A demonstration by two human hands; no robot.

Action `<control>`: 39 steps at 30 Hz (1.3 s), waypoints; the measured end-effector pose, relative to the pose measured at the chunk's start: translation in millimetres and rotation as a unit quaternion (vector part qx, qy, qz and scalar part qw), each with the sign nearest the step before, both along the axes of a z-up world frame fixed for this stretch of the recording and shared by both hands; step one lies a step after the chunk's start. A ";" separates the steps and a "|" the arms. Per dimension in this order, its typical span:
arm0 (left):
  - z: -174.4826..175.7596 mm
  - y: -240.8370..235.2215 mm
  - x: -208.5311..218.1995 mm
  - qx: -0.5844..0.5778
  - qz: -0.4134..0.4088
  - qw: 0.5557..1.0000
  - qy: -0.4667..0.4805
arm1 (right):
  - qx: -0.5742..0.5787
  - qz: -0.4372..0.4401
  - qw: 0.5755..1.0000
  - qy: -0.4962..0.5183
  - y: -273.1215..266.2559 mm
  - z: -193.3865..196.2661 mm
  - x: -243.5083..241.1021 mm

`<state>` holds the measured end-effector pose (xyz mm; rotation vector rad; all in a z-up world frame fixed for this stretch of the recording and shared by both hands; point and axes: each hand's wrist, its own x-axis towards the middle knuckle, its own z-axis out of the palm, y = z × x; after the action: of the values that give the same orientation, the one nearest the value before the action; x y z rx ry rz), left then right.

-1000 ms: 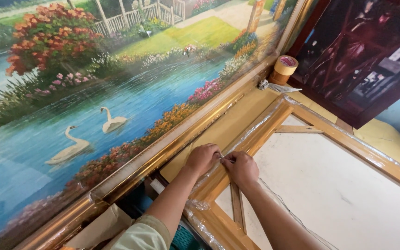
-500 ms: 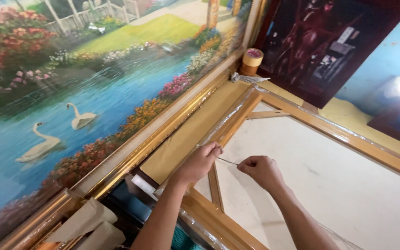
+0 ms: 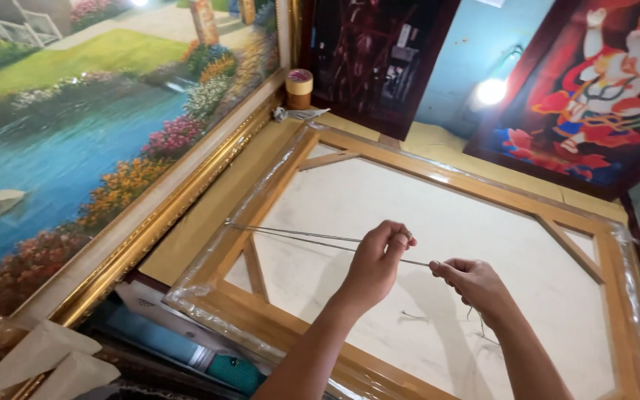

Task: The person attaches a metal wire to the back of a wooden picture frame. They thread the wire through metal loops on the frame, pull it taut, and tie it off to create a hanging mechanism.

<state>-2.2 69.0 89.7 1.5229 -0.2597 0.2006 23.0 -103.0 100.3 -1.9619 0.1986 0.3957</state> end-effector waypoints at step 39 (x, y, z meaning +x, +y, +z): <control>-23.2 -170.8 -47.3 0.291 0.113 0.950 -0.017 | 0.186 0.023 0.982 -0.013 -130.9 -9.0 -53.6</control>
<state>-49.5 -101.8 66.5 2.1416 -0.1764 0.3534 -30.7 -233.9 91.3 -1.6049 0.0562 0.4050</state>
